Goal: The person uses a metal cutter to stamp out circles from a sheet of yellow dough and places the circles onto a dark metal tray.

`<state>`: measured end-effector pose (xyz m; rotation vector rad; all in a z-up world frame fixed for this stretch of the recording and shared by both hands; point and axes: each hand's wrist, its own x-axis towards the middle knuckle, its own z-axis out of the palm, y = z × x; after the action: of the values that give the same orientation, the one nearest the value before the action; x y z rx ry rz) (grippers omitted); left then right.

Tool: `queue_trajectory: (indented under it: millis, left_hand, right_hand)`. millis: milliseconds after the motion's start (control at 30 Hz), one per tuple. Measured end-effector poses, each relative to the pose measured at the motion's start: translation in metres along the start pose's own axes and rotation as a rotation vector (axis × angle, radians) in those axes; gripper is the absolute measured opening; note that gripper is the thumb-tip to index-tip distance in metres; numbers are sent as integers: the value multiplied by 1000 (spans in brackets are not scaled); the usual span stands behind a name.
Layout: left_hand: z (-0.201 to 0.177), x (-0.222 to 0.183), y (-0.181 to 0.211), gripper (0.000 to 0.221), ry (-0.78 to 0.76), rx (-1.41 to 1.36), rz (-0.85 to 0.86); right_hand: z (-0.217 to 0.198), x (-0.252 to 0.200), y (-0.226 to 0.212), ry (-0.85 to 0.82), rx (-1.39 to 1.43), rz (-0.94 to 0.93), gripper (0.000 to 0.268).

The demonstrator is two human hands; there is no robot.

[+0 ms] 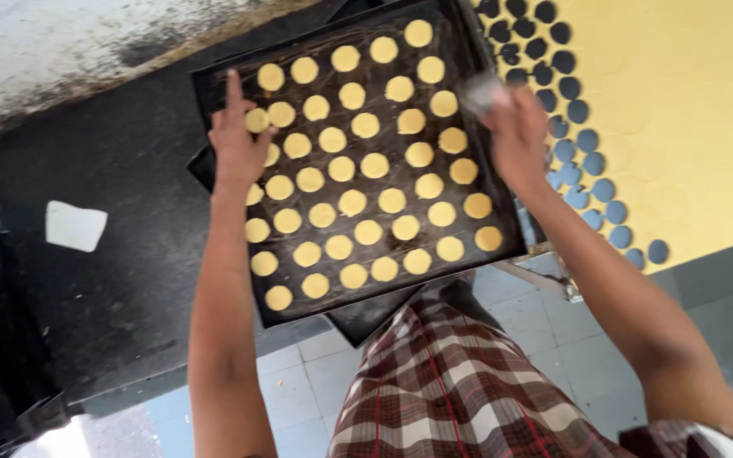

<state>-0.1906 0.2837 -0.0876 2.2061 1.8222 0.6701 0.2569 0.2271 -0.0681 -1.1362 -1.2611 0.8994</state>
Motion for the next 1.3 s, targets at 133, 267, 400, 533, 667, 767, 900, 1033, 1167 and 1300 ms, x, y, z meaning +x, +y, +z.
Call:
queue_trajectory:
  millis: [133, 267, 400, 533, 667, 767, 900, 1033, 1167, 1300]
  left_hand:
    - [-6, 7, -13, 66, 155, 56, 159]
    - [-1, 0, -37, 85, 121, -118, 187]
    - [22, -36, -41, 29, -94, -95, -372]
    - [32, -78, -19, 36, 20, -89, -336]
    - [22, -121, -6, 46, 143, 102, -162]
    - [1, -144, 4, 47, 180, 216, -119]
    - [-30, -160, 33, 53, 273, 71, -107]
    - [-57, -163, 65, 87, 295, 6, -193]
    - [-60, -149, 65, 100, 233, -104, -274]
    - [-47, -126, 41, 87, 312, -165, -144]
  right_hand:
    - [-143, -100, -6, 234, -227, 253, 17]
    - [-235, -184, -16, 392, -511, 253, 7]
    - [-269, -197, -16, 207, -883, -24, 17]
    - [-277, -204, -10, 18, -925, -116, 32]
    - [-276, -198, 12, -147, -963, -60, 38]
    - [-275, -187, 23, -169, -909, -98, 37]
    - [-282, -177, 31, -36, -809, 72, 14]
    - [-263, -127, 37, 180, -335, 577, 21]
    - [-160, -64, 13, -46, 167, 706, 24]
    - [12, -11, -33, -422, 253, 547, 27]
